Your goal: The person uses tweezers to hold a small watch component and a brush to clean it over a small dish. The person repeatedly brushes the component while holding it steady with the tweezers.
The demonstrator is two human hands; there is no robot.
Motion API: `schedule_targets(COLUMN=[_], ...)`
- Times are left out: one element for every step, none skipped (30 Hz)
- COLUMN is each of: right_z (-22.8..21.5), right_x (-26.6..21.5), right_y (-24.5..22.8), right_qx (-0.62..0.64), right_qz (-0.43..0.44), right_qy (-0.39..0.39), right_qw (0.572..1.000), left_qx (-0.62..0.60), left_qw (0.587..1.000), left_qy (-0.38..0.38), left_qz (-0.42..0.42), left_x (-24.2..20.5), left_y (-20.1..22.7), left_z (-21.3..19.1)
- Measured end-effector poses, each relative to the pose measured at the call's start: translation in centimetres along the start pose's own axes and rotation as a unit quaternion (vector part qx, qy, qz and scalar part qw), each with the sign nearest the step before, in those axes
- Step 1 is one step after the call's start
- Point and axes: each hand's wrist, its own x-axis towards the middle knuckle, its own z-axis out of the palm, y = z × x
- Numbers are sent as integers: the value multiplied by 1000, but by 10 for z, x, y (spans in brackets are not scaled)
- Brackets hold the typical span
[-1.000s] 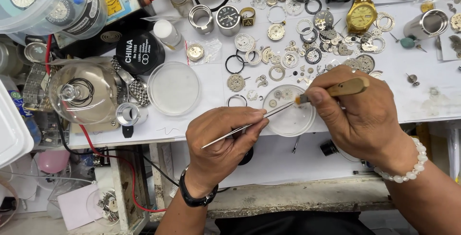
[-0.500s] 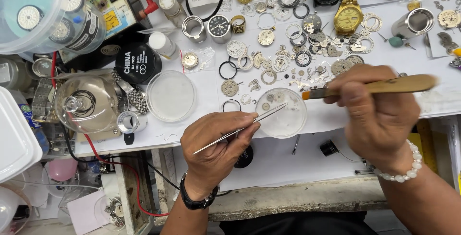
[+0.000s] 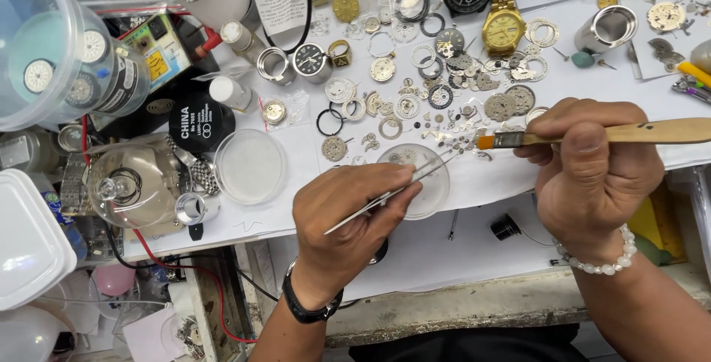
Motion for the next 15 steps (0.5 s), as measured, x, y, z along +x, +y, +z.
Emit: schedule_targets(right_z=[1,0,0,0,-1,-1,-1,-2,-1,-1,0,0,0,0,-1], right_x=[-1,0,-1,-1,-1,-2,-3,-4,-4,-5,-6,-7,-7,-8,-8], right_y=[-1,0,0,1,2,3,3,3,2,1,2,3,5,5,5], right_qx=[-6,-6,-6,-6,-5,-5,-5,-3,-9,-15,-13,-13,-13,-13,-12], right_qz=[2,3,-7,-17,-16,-19,-22,-21,-17,-13,-12,-21,-30,-31,-26], right_qy=[3,5,2,-3,-2,-3,-4,-5,-4,-5,-7,-5,-3,-4,-1], right_qw=[1000,1000,1000,1000,1000,1000,1000,1000,1000,1000,1000,1000,999,999,1000], left_qx=[0,-1,3,7,8,2,-4,-2,-9,-15,-13,-25,-38,-38,-37], left_qw=[1000,1000,1000,1000,1000,999,998,998,998,996,996,997,996,996,997], left_qy=[3,0,5,12,10,21,33,33,39,47,48,41,33,34,30], left_qz=[3,4,-4,-12,-12,-28,-44,-45,-56,-68,-69,-68,-67,-67,-58], left_x=[1,2,2,1,0,-3,-5,-7,-10,-13,-14,-15,-15,-15,-14], left_y=[0,0,1,1,1,2,2,0,-2,-3,-4,-5,-5,-5,-5], left_z=[0,-1,-3,-4,-6,-8,-10,-11,-12,-14,-14,-14,-14,-14,-14])
